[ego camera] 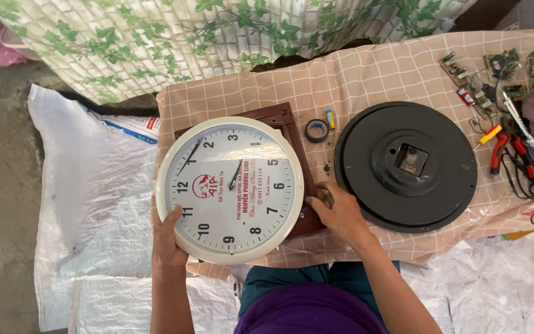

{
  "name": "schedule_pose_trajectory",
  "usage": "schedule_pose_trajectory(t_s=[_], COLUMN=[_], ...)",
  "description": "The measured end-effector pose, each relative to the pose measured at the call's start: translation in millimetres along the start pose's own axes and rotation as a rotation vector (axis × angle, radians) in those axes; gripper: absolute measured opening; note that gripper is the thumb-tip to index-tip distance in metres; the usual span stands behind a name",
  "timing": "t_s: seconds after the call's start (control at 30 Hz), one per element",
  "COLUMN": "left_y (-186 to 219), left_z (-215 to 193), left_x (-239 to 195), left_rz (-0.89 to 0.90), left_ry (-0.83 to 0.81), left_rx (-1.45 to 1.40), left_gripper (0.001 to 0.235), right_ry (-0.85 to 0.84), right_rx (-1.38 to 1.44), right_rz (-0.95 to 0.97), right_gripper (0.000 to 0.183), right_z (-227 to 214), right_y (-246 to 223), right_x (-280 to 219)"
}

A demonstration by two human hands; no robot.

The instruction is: The person works on the back of a wall clock, using a screwdriver to remove screws and a small tool to adjust the internal mechanism. They handle a battery and a roll of black tape, placing them on the table, and repeatedly manipulate the clock's backplate and internal components.

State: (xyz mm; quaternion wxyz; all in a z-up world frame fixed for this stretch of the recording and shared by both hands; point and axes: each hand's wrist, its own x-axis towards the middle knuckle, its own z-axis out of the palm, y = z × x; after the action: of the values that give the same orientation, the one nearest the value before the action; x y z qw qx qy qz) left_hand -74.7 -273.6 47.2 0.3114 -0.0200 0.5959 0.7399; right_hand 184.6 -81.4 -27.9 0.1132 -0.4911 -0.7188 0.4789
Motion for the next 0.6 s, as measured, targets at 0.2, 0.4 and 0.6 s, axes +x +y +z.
schedule_pose_trajectory(t_s=[0.2,0.4,0.6], left_y=[-26,-27,-28], left_z=[-12,-6,-48], left_x=[19,12,24], left_rz=[0.015,0.035,0.003], left_ry=[-0.021,0.027,0.134], left_rx=[-0.090,0.028,-0.005], left_gripper=[0.076,0.079,0.051], right_ry=[-0.195,-0.064,-0.134], right_rx=[-0.109,0.091,0.144], right_rz=[0.180,0.029,0.012], right_gripper=[0.037,0.031,0.047], right_z=[-7,11,9], right_y=[-28,-16,-52], right_x=[10,1,-23])
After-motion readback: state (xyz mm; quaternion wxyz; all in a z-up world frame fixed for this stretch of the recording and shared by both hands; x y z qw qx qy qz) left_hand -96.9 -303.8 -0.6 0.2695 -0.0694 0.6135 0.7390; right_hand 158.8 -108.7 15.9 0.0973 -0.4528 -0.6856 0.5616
